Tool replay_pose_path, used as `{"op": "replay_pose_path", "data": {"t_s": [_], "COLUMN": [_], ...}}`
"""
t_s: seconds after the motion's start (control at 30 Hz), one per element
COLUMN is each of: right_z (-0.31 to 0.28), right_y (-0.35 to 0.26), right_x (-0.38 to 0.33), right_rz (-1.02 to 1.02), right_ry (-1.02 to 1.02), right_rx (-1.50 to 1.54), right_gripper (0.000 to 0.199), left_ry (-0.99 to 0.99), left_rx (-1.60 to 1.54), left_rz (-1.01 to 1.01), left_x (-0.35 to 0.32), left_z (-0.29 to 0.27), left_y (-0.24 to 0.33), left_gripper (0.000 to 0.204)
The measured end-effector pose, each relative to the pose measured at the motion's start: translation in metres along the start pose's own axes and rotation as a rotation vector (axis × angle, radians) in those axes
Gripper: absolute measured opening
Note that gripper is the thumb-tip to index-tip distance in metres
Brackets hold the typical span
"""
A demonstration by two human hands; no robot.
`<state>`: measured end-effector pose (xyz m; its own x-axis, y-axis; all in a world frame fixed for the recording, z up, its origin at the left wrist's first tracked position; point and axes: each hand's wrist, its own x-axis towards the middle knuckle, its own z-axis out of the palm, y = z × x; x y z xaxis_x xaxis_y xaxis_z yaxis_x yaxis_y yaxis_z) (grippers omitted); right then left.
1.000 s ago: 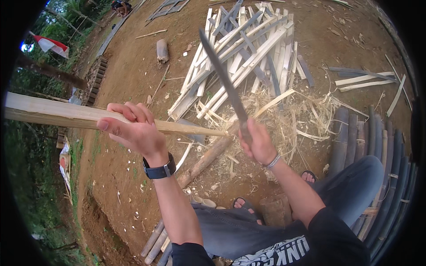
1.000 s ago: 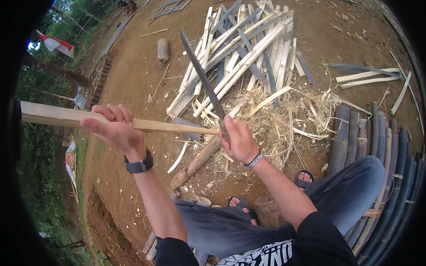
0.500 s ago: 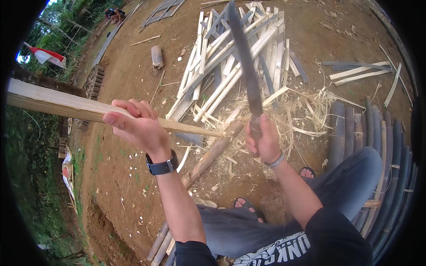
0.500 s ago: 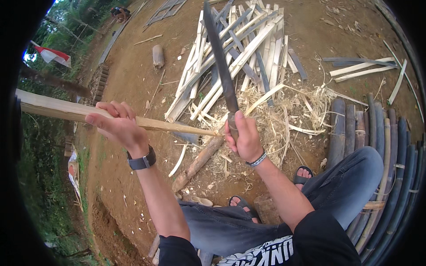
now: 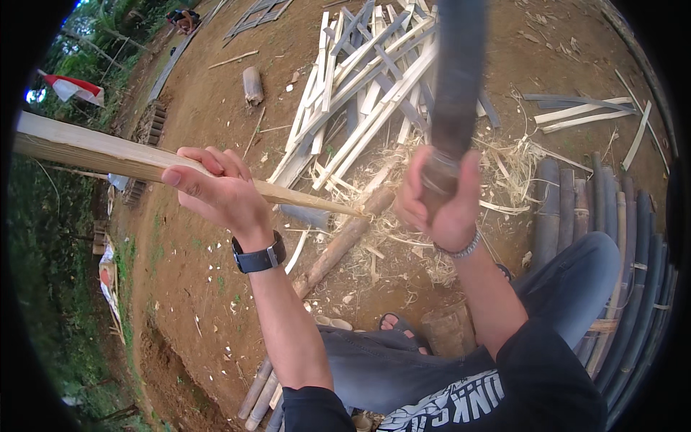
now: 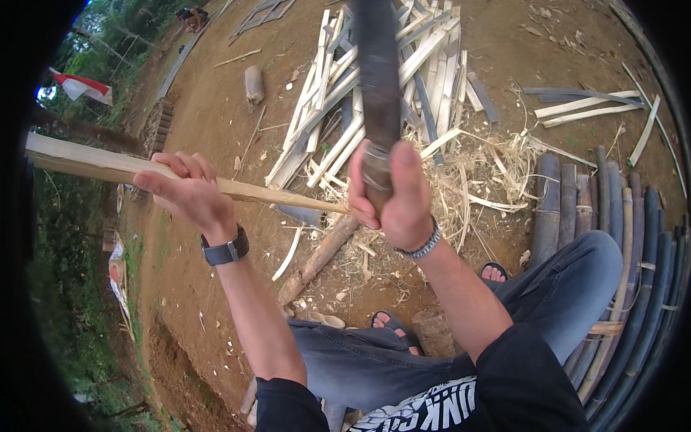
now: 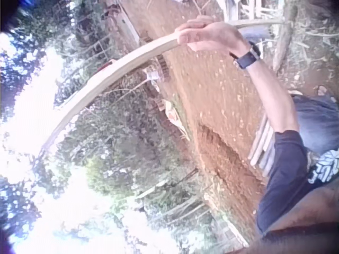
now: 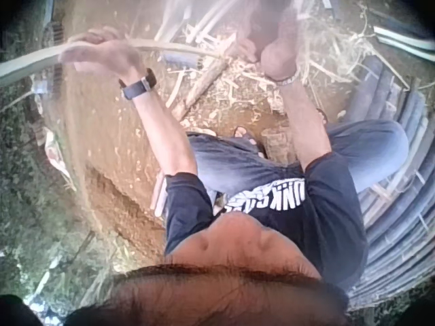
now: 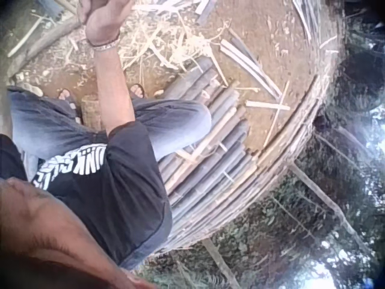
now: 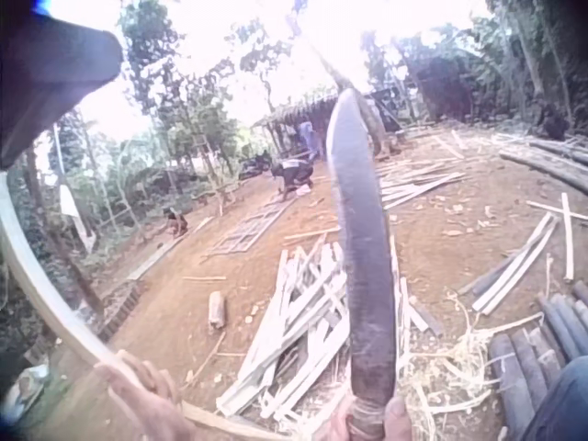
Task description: The person shaves and trims a long strip of wood using a machete, moving the blade along the length of the wood to remove shavings while holding the wood against a log support.
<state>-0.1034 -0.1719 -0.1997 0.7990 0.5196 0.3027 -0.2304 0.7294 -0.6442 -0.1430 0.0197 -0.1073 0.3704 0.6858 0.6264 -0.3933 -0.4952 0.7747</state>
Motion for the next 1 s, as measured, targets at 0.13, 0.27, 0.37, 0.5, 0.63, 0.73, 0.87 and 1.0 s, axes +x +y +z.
{"op": "replay_pose_path", "data": {"t_s": [0.13,0.27,0.37,0.5,0.63,0.73,0.87,1.0], "right_z": [-0.089,-0.1,-0.076,-0.047,-0.099,-0.12,-0.087,-0.028], "right_y": [0.12,0.182,0.12,0.055,0.136,0.199,0.13,0.041], "right_x": [-0.108,-0.146,-0.074,-0.025,-0.123,-0.157,-0.086,-0.029], "right_rz": [0.587,1.045,0.726,0.245,0.62,1.006,0.709,0.216], "right_ry": [0.352,0.314,0.185,0.132,0.276,0.375,0.245,0.169], "right_rx": [-0.409,-0.601,-0.507,-0.135,-0.472,-0.546,-0.385,-0.164], "right_gripper": [0.069,0.07,0.069,0.066,0.065,0.061,0.062,0.065], "left_ry": [0.01,-0.027,-0.01,0.037,-0.008,0.006,0.0,0.059], "left_rx": [-0.052,-0.035,0.024,0.019,-0.056,-0.054,-0.062,-0.022], "left_rz": [-0.022,0.04,-0.018,-0.006,-0.041,-0.061,-0.052,-0.016], "left_x": [0.006,0.02,0.001,0.006,0.01,0.012,0.013,0.01], "left_z": [0.02,0.021,0.004,-0.001,0.006,0.01,0.001,-0.01], "left_y": [0.012,0.011,0.006,0.002,0.003,0.003,-0.002,-0.001], "left_gripper": [0.063,0.064,0.064,0.063,0.059,0.059,0.058,0.058]}}
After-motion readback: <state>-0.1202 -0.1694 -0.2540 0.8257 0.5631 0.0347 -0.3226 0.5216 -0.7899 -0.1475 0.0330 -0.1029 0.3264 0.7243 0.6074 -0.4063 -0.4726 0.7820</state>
